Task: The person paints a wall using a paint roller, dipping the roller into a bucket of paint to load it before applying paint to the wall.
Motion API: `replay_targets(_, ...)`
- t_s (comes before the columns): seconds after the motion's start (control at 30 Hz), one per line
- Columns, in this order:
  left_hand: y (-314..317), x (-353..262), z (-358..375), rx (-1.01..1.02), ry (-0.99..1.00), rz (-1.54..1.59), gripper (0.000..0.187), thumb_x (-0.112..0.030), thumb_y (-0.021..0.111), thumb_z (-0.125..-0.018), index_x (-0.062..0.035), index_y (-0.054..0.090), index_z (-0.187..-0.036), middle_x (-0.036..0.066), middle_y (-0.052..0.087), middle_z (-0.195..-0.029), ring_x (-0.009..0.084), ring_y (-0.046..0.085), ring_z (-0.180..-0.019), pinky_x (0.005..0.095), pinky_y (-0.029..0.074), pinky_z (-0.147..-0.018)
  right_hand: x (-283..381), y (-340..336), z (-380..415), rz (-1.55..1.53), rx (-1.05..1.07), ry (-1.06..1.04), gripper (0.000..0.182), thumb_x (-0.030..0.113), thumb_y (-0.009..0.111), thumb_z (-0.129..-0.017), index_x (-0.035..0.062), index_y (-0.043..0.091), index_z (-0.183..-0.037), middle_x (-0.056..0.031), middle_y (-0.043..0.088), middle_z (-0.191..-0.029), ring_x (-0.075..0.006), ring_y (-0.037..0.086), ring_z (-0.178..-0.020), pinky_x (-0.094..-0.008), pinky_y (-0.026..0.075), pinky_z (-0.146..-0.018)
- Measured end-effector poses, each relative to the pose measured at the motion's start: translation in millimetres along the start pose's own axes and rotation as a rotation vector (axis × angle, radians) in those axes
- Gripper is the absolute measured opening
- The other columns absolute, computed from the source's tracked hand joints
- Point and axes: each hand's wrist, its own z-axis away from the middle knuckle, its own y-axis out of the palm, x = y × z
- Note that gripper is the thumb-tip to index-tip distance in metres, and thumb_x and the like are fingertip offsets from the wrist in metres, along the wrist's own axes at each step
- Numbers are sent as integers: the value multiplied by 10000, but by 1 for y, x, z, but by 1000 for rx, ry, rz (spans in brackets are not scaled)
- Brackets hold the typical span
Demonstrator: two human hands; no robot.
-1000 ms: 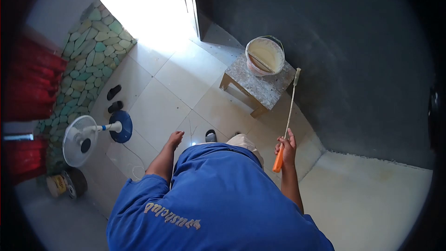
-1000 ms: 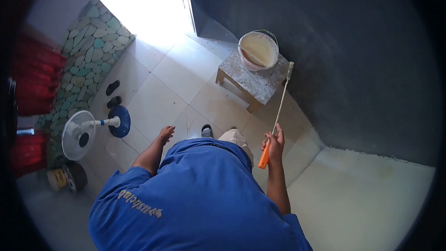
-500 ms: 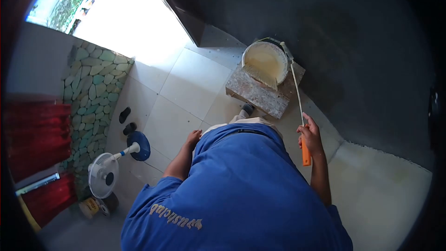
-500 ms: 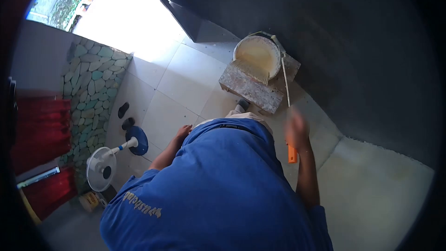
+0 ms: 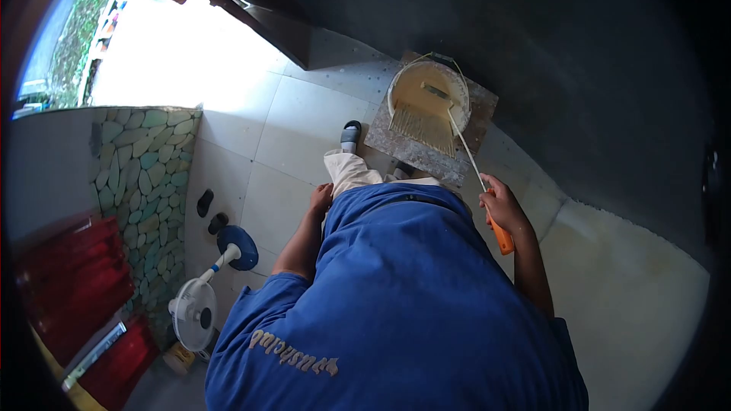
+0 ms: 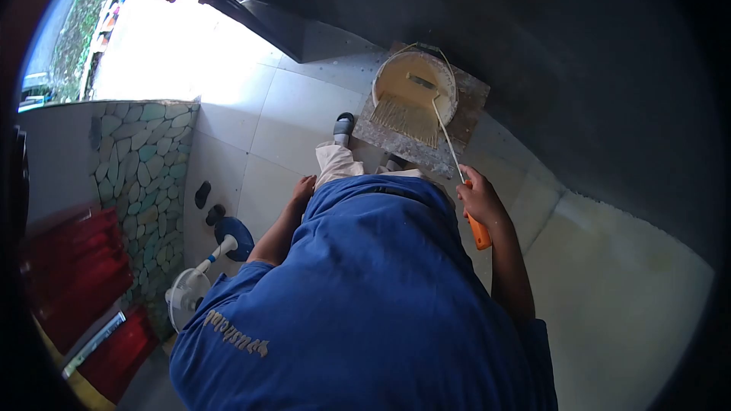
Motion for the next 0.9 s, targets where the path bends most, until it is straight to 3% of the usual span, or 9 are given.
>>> replay_targets(0.2,-44,-36,-52,151,-41,-49,539,-469,579,-836,-115,528,-1240,69,593,-1128,199,565,-900,424,461,-671,21,28,-18,-25,-30,60,545,89,469,-863,37,339,-1390,-57,509,-725,-104,456,-418,-273,414,-395)
replay_targets(0.37,-85,-86,-75,135,-162,-129,504,-484,553,-847,-172,513,-1242,35,585,-1096,208,556,-908,426,443,-712,42,49,-37,5,-59,93,540,97,485,-870,27,344,-1386,-62,513,-728,-106,464,-435,-277,420,-421)
replay_targets(0.77,-129,-159,-147,226,-168,-286,522,-485,538,-858,-174,499,-1275,46,585,-1156,237,563,-996,441,436,-763,97,100,-26,64,-198,170,496,134,515,-851,18,431,-1326,-113,588,-742,-148,545,-502,-321,466,-494)
replay_targets(0.83,-131,-173,-151,322,-171,-281,581,-477,511,-894,-153,392,-1362,90,497,-1307,291,462,-1199,515,372,-927,101,106,-26,100,-232,154,489,142,515,-859,15,434,-1324,-124,600,-762,-147,546,-500,-324,467,-500)
replay_targets(0.9,-133,-187,-153,337,-164,-288,587,-479,507,-896,-154,386,-1370,92,484,-1326,291,459,-1206,509,369,-934,96,107,-28,120,-246,157,485,147,522,-859,11,440,-1318,-149,624,-823,-177,593,-569,-339,489,-551)
